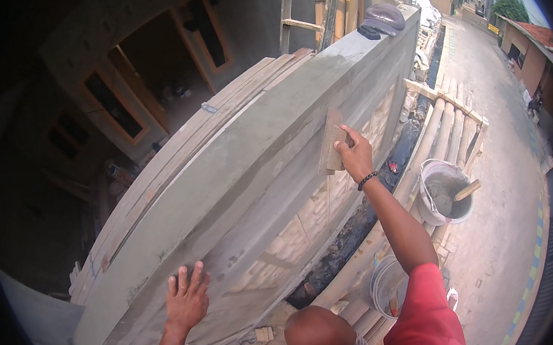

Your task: The person smooths a freshly plastered wall using a trowel. They repeatedly scrape and level the surface, occasionally dipping the trowel into a bucket to wet it before continuing to smooth the wall.

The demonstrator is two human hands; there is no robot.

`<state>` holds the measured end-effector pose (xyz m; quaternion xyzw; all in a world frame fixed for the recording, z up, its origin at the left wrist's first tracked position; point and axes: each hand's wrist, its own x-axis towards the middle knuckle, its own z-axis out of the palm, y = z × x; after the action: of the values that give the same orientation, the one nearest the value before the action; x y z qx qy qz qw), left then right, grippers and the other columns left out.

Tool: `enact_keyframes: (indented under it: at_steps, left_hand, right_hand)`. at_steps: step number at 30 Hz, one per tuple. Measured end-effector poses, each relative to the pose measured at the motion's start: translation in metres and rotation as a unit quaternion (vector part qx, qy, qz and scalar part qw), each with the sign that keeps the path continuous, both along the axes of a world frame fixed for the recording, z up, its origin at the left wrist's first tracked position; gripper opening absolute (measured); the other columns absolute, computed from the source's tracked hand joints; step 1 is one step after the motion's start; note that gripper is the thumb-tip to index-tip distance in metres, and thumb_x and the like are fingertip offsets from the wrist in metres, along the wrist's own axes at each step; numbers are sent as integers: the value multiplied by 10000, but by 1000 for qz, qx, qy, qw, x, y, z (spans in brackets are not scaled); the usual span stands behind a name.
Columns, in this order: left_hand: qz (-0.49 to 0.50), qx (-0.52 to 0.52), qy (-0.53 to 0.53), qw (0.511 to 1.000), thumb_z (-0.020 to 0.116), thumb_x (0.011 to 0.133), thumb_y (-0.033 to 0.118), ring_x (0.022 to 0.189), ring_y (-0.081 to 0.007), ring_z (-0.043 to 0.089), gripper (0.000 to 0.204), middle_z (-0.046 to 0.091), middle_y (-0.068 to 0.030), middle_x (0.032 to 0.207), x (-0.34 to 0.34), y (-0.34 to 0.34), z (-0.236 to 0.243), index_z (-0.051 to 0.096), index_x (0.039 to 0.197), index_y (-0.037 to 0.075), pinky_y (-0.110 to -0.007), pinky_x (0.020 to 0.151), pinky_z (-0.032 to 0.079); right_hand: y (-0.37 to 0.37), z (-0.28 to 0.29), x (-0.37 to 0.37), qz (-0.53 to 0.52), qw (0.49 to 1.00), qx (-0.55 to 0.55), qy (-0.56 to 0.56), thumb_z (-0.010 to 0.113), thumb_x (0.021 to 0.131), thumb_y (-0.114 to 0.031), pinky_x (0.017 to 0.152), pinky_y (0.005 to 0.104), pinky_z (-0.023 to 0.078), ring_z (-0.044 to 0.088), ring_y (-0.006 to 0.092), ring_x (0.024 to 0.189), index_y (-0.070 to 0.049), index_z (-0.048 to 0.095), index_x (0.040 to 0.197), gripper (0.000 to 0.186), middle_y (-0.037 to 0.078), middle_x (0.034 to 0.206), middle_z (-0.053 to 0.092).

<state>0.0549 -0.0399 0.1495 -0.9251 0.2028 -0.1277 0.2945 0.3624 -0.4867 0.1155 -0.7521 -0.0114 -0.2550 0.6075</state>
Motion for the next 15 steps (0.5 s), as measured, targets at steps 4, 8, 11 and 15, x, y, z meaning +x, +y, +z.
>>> enact_keyframes:
  at_steps: [4, 8, 11, 15]
  left_hand:
    - [-9, 0, 10, 1000, 563, 878, 238, 1516, -301, 44, 396, 233, 24, 1623, 5, -6, 3, 614, 1270, 212, -467, 1197, 40]
    - [-8, 7, -2, 1000, 574, 869, 249, 1511, -309, 53, 408, 222, 22, 1626, 4, -6, 5, 604, 1274, 210, -464, 1195, 52]
    - [-7, 2, 3, 1000, 576, 866, 252, 1507, -311, 64, 415, 224, 20, 1625, 3, -4, 3, 598, 1278, 208, -465, 1193, 59]
    - [10, 6, 18, 1000, 582, 863, 257, 1503, -306, 79, 422, 245, 18, 1617, -1, -2, 6, 598, 1281, 205, -470, 1183, 98]
  right_hand:
    - [-26, 56, 31, -31, 996, 82, -17, 634, 843, -71, 886, 293, 491, 634, 164, 971, -34, 594, 1310, 470, 157, 1110, 673]
    - [-5, 54, 40, -51, 998, 14, -22, 636, 851, -72, 894, 303, 487, 629, 170, 977, -36, 588, 1318, 471, 155, 1122, 666]
    - [-5, -31, 16, -3, 999, -48, 16, 637, 856, -84, 889, 307, 485, 630, 178, 989, -40, 581, 1329, 478, 139, 1112, 670]
    - [-28, -1, 23, -58, 994, 84, 27, 641, 856, -89, 847, 307, 490, 620, 171, 938, -53, 579, 1339, 488, 126, 1080, 674]
